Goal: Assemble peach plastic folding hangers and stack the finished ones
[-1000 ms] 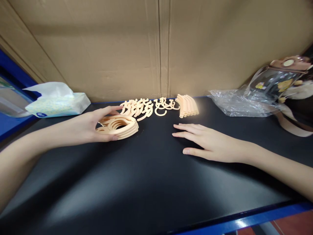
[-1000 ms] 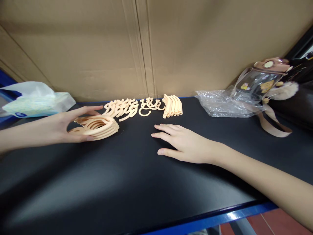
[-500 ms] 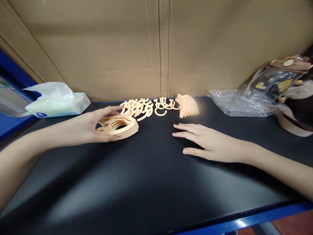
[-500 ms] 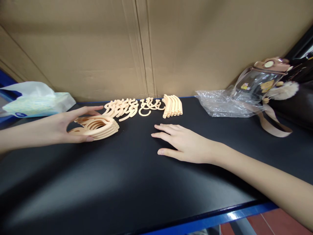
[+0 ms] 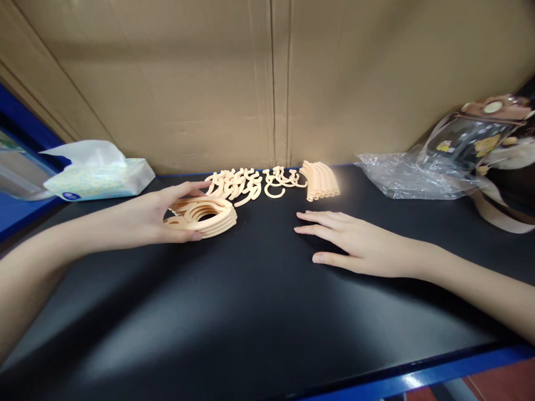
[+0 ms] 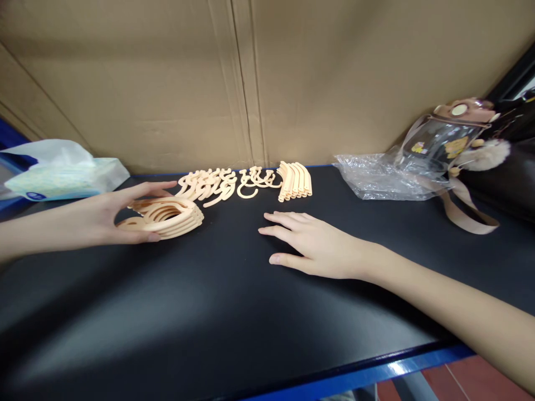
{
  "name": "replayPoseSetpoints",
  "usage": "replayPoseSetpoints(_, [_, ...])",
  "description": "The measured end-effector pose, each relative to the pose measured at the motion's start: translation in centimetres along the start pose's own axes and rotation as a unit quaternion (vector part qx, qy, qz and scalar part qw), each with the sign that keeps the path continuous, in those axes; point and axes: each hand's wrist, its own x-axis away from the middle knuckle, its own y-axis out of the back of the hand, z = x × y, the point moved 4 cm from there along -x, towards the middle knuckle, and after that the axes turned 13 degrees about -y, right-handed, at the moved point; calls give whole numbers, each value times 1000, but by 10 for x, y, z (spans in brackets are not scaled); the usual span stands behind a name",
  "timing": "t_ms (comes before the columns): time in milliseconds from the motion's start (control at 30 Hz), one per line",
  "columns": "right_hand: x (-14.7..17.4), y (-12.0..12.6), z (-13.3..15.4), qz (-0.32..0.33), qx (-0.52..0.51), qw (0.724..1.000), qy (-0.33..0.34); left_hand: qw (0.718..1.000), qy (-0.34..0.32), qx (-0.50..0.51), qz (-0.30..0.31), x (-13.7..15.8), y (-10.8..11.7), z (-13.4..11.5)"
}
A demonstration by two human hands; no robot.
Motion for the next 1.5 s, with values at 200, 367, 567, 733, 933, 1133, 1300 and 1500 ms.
replayPoseSetpoints(200, [0,1,0,1,-6,1000,-3,1000,1,-10,11,0,0,5])
replayPoseSetpoints(367, [0,1,0,-1,-16,1000,0,1000,-18,-12,-21,1,0,5])
replayPoseSetpoints(567, [1,2,1,-6,-27,1000,3,999,-25,-29,-35,2,2,0])
replayPoseSetpoints(733, [1,1,0,-6,-22,1000,3,999,-30,-25,-34,3,2,2])
replayPoseSetpoints(933, [1,2,1,-4,-15,1000,2,985,-115,-87,-90,0,-2,-29])
replayPoseSetpoints(1133, [1,2,1,-3,-18,1000,8,964,-220,-123,-91,-3,-45,-100])
replayPoseSetpoints(1300, [2,3,0,-15,-24,999,18,971,-204,-116,-48,-11,-81,-113])
replayPoseSetpoints(1500, [3,4,0,-20,-34,999,17,980,-162,-114,-32,-24,-91,-107])
